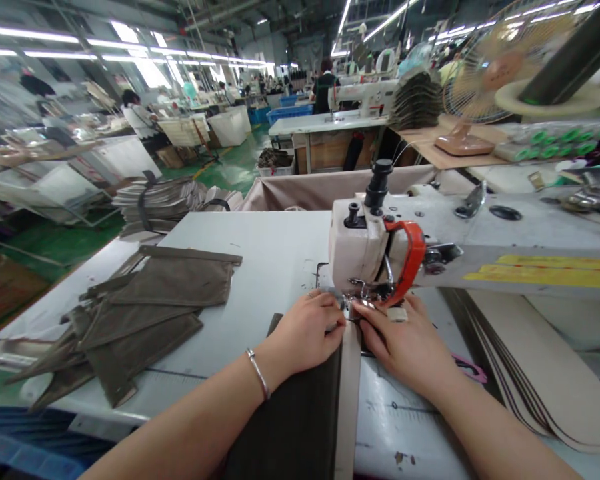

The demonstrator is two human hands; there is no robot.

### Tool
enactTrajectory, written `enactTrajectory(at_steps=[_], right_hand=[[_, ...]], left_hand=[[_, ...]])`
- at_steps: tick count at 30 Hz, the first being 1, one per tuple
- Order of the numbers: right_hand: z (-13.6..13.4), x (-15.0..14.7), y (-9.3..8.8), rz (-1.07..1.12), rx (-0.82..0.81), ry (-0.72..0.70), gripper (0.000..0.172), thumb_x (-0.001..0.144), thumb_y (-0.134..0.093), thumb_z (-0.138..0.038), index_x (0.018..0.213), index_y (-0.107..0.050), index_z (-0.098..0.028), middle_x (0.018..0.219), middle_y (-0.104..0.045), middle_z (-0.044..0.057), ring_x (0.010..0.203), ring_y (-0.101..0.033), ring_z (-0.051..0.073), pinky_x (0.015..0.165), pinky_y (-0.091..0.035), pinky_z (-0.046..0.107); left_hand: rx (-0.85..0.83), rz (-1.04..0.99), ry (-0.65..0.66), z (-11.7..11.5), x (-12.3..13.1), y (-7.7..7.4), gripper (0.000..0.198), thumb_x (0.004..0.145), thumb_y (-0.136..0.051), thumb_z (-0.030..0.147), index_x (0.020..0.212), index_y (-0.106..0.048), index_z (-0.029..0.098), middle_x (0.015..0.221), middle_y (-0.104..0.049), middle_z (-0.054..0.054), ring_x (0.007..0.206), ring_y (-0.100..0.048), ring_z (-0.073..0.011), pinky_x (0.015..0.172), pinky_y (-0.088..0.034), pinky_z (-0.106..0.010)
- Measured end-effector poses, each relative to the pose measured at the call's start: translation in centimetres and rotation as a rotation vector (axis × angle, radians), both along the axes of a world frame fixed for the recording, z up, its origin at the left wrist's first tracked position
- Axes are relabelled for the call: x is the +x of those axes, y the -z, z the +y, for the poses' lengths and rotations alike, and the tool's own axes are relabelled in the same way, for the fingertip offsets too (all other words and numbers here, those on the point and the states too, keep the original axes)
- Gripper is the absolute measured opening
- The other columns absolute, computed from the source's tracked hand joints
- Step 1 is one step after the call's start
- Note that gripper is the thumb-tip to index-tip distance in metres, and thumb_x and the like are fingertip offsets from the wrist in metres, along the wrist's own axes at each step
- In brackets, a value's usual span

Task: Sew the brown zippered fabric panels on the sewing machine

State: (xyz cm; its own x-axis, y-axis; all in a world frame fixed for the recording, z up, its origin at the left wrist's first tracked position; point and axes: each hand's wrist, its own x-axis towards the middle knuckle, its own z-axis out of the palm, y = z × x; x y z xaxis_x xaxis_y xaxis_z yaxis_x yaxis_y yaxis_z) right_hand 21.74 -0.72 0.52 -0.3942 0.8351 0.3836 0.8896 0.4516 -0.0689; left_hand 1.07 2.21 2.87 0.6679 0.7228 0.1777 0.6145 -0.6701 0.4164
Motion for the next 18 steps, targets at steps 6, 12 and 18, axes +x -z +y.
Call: enactTrajectory(at_steps=[6, 12, 18], right_hand=[[0.28, 0.23, 0.60, 0.113, 0.004, -0.002, 0.024, 0.093, -0.050, -0.032, 0.093, -0.072, -0.023, 0.098, -0.067, 0.009, 0.105, -0.050, 0.030, 0.093, -0.037, 0.046], [0.30, 0.35, 0.68, 0.159, -0.075, -0.112, 0.027, 0.095, -0.048, -0.028, 0.117, -0.065, -0.029, 0.108, -0.069, 0.000, 0.103, -0.055, 0.023, 0.097, -0.036, 0.044], [-0.46, 0.60, 0.04, 0.226, -0.088, -0.185, 0.020, 0.094, -0.051, -0.026, 0.102, -0.069, -0.027, 0.102, -0.071, -0.001, 0.100, -0.057, 0.022, 0.099, -0.033, 0.046]], left_hand=[[0.037, 0.008, 0.009, -0.16, -0.10, 0.14, 0.013, 0.090, -0.057, 0.021, 0.089, -0.069, 0.017, 0.095, -0.064, -0.004, 0.097, -0.056, -0.0198, 0.095, -0.045, -0.034], [0.054, -0.051, -0.020, -0.05, 0.14, 0.41, 0.011, 0.091, -0.056, 0.019, 0.090, -0.066, 0.015, 0.096, -0.063, -0.004, 0.097, -0.054, -0.0193, 0.096, -0.044, -0.034], [0.100, 0.063, -0.011, -0.74, 0.38, 0.10, 0.032, 0.094, -0.049, 0.022, 0.124, -0.059, 0.027, 0.100, -0.055, -0.006, 0.098, -0.048, -0.0222, 0.090, -0.046, -0.039]])
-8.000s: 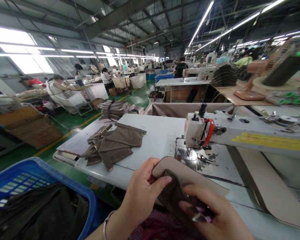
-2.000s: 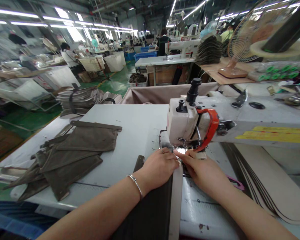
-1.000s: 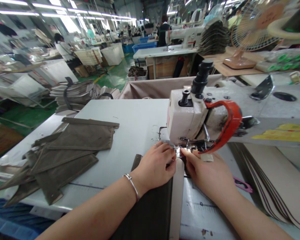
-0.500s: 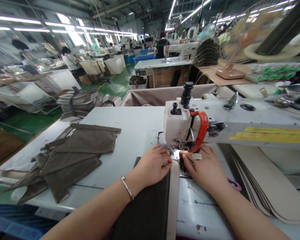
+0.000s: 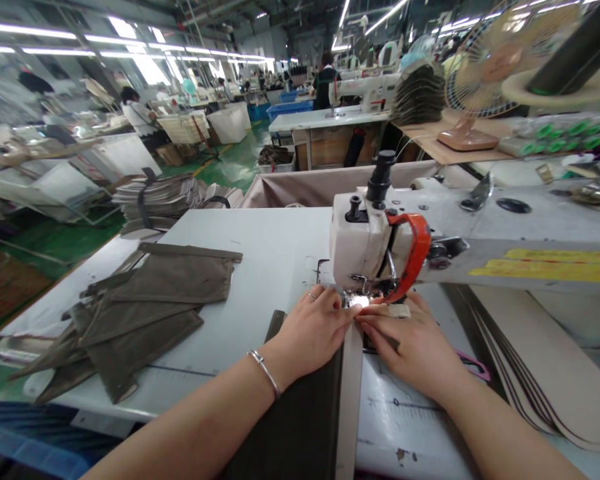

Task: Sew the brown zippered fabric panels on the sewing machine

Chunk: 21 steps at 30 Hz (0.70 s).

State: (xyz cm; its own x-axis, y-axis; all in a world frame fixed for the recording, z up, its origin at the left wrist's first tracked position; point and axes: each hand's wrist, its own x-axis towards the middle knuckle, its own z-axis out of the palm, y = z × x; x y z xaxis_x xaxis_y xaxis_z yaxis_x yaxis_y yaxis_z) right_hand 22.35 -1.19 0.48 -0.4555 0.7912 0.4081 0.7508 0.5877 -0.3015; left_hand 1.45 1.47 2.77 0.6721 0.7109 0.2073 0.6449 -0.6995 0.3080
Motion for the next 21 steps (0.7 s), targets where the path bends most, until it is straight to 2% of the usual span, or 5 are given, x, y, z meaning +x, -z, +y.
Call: enactTrajectory(at_steps=[3, 6, 12, 16, 21], right_hand=[[0.0, -0.1, -0.1, 0.015, 0.015, 0.006, 0.020, 0.093, -0.052, -0.024, 0.103, -0.069, -0.027, 0.101, -0.071, -0.001, 0.099, -0.057, 0.023, 0.096, -0.034, 0.045], [0.1, -0.2, 0.0, 0.012, 0.032, 0.025, 0.020, 0.093, -0.053, -0.024, 0.105, -0.069, -0.027, 0.102, -0.070, 0.000, 0.098, -0.057, 0.024, 0.094, -0.036, 0.044], [0.2, -0.3, 0.0, -0.044, 0.047, 0.049, 0.022, 0.094, -0.051, -0.025, 0.107, -0.069, -0.027, 0.107, -0.070, 0.001, 0.101, -0.056, 0.023, 0.095, -0.035, 0.043], [0.5, -0.3, 0.4, -0.184, 0.095, 0.174, 0.025, 0.095, -0.049, -0.027, 0.109, -0.069, -0.025, 0.102, -0.069, 0.006, 0.102, -0.055, 0.026, 0.094, -0.035, 0.044], [1.5, 0.1, 1.3, -0.231, 0.112, 0.322, 0.023, 0.092, -0.050, -0.028, 0.089, -0.070, -0.017, 0.093, -0.064, 0.013, 0.094, -0.052, 0.030, 0.086, -0.036, 0.048]], left_hand=[[0.003, 0.058, -0.050, -0.1, 0.2, 0.0, 0.035, 0.094, -0.049, 0.026, 0.127, -0.057, 0.030, 0.099, -0.051, -0.006, 0.097, -0.047, -0.0233, 0.088, -0.046, -0.040], [0.004, 0.082, -0.073, 0.0, 0.2, 0.1, 0.031, 0.094, -0.049, 0.028, 0.122, -0.061, 0.028, 0.098, -0.049, -0.007, 0.098, -0.046, -0.0238, 0.088, -0.046, -0.040], [-0.003, 0.080, -0.098, -0.1, 0.2, 0.2, 0.033, 0.093, -0.049, 0.030, 0.124, -0.059, 0.028, 0.100, -0.049, -0.007, 0.099, -0.046, -0.0247, 0.090, -0.045, -0.042], [-0.015, 0.074, -0.097, -0.1, 0.2, 0.4, 0.032, 0.093, -0.049, 0.030, 0.123, -0.060, 0.027, 0.101, -0.051, -0.008, 0.099, -0.047, -0.0250, 0.090, -0.044, -0.043], [-0.106, -0.070, -0.072, 0.5, -0.3, 0.2, 0.020, 0.089, -0.059, 0.030, 0.106, -0.064, 0.021, 0.101, -0.054, -0.006, 0.102, -0.050, -0.0231, 0.094, -0.043, -0.041]])
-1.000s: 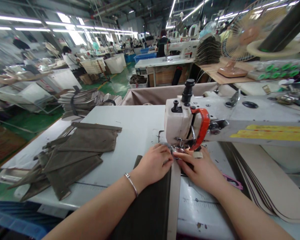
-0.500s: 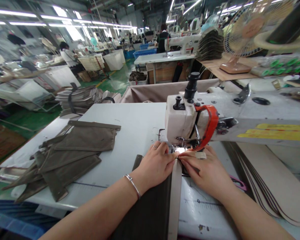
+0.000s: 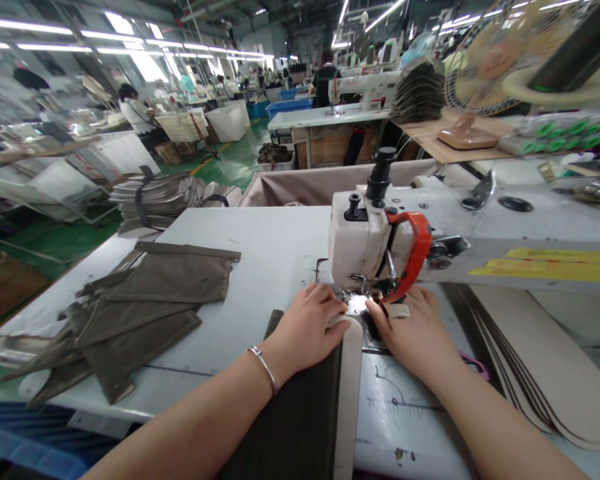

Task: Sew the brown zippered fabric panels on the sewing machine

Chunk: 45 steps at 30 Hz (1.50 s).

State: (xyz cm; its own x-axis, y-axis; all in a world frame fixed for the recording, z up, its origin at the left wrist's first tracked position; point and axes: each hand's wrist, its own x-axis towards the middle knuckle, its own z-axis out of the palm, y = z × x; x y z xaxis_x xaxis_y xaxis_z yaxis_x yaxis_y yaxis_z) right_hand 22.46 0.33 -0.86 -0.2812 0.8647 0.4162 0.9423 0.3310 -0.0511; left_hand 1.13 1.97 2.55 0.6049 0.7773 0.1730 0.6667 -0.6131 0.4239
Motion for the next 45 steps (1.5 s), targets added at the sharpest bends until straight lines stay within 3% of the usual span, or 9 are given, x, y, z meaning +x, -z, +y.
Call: enactTrajectory(at_steps=[5, 10, 12, 14, 17, 21, 29, 38, 45], right_hand=[[-0.7, 0.3, -0.9, 0.012, 0.014, 0.040, 0.022, 0.091, -0.050, -0.028, 0.094, -0.067, -0.014, 0.098, -0.060, 0.016, 0.099, -0.050, 0.033, 0.084, -0.039, 0.048], [-3.9, -0.4, -2.5, 0.078, -0.217, -0.406, 0.026, 0.093, -0.050, -0.022, 0.116, -0.062, -0.025, 0.109, -0.063, 0.004, 0.100, -0.056, 0.019, 0.088, -0.044, 0.034], [-4.6, -0.6, -2.4, 0.102, -0.257, -0.455, 0.032, 0.093, -0.052, -0.024, 0.125, -0.058, -0.026, 0.122, -0.061, 0.004, 0.111, -0.053, 0.020, 0.096, -0.041, 0.038], [-4.5, -0.5, -1.8, 0.080, -0.217, -0.407, 0.034, 0.094, -0.052, -0.027, 0.128, -0.056, -0.028, 0.130, -0.058, 0.002, 0.117, -0.051, 0.022, 0.099, -0.038, 0.042], [-3.8, -0.2, -1.1, 0.033, -0.154, -0.344, 0.034, 0.096, -0.049, -0.029, 0.130, -0.055, -0.030, 0.133, -0.057, 0.000, 0.116, -0.051, 0.024, 0.095, -0.037, 0.045], [-3.2, -0.1, -0.7, 0.004, -0.063, -0.262, 0.035, 0.095, -0.051, -0.026, 0.130, -0.056, -0.029, 0.132, -0.059, 0.002, 0.111, -0.052, 0.027, 0.087, -0.037, 0.044], [-3.1, -0.1, -0.1, -0.019, -0.088, -0.180, 0.040, 0.095, -0.051, -0.025, 0.135, -0.052, -0.026, 0.131, -0.059, 0.003, 0.119, -0.046, 0.029, 0.092, -0.034, 0.045], [-2.8, -0.1, 0.5, -0.026, -0.073, -0.172, 0.039, 0.097, -0.048, -0.030, 0.135, -0.051, -0.024, 0.134, -0.057, 0.003, 0.118, -0.047, 0.030, 0.094, -0.034, 0.047], [-3.3, -0.5, 0.3, -0.018, -0.127, -0.251, 0.039, 0.096, -0.047, -0.024, 0.134, -0.050, -0.023, 0.131, -0.055, 0.006, 0.112, -0.049, 0.027, 0.094, -0.037, 0.043]], left_hand=[[-0.151, -0.079, -0.017, 0.5, -1.1, -0.4, 0.024, 0.072, -0.075, 0.021, 0.090, -0.060, 0.020, 0.099, -0.054, -0.003, 0.098, -0.052, -0.0219, 0.090, -0.046, -0.037], [-0.094, -0.029, -0.054, 0.5, -0.5, -0.3, 0.018, 0.077, -0.075, 0.023, 0.088, -0.060, 0.021, 0.094, -0.056, -0.002, 0.098, -0.053, -0.0223, 0.087, -0.046, -0.036], [-0.045, 0.020, -0.064, 0.2, -0.1, -0.6, 0.010, 0.082, -0.070, 0.023, 0.086, -0.061, 0.020, 0.093, -0.058, -0.003, 0.097, -0.054, -0.0222, 0.087, -0.046, -0.036], [-0.019, 0.075, -0.046, -0.5, 0.0, -1.0, 0.004, 0.087, -0.064, 0.024, 0.087, -0.064, 0.019, 0.095, -0.060, -0.004, 0.097, -0.055, -0.0219, 0.090, -0.047, -0.036], [0.011, 0.149, 0.031, -2.0, -0.5, -1.3, 0.017, 0.091, -0.059, 0.028, 0.105, -0.065, 0.020, 0.115, -0.062, -0.005, 0.111, -0.054, -0.0233, 0.100, -0.044, -0.040], [0.095, 0.215, 0.080, -3.2, -1.3, -0.4, 0.036, 0.096, -0.050, 0.027, 0.131, -0.052, 0.019, 0.144, -0.047, -0.007, 0.134, -0.040, -0.0239, 0.112, -0.035, -0.042], [0.133, 0.174, 0.108, -1.5, -1.0, 1.5, 0.035, 0.099, -0.045, 0.025, 0.133, -0.049, 0.019, 0.145, -0.047, -0.004, 0.137, -0.038, -0.0172, 0.118, -0.029, -0.040], [0.117, 0.192, 0.136, -0.8, -1.3, 1.2, 0.032, 0.100, -0.042, 0.024, 0.131, -0.051, 0.020, 0.145, -0.047, -0.004, 0.138, -0.037, -0.0176, 0.118, -0.027, -0.040], [0.192, 0.217, 0.182, -0.9, -1.2, 1.1, 0.033, 0.099, -0.041, 0.021, 0.129, -0.051, 0.014, 0.142, -0.049, -0.008, 0.137, -0.038, -0.0183, 0.117, -0.030, -0.035]])
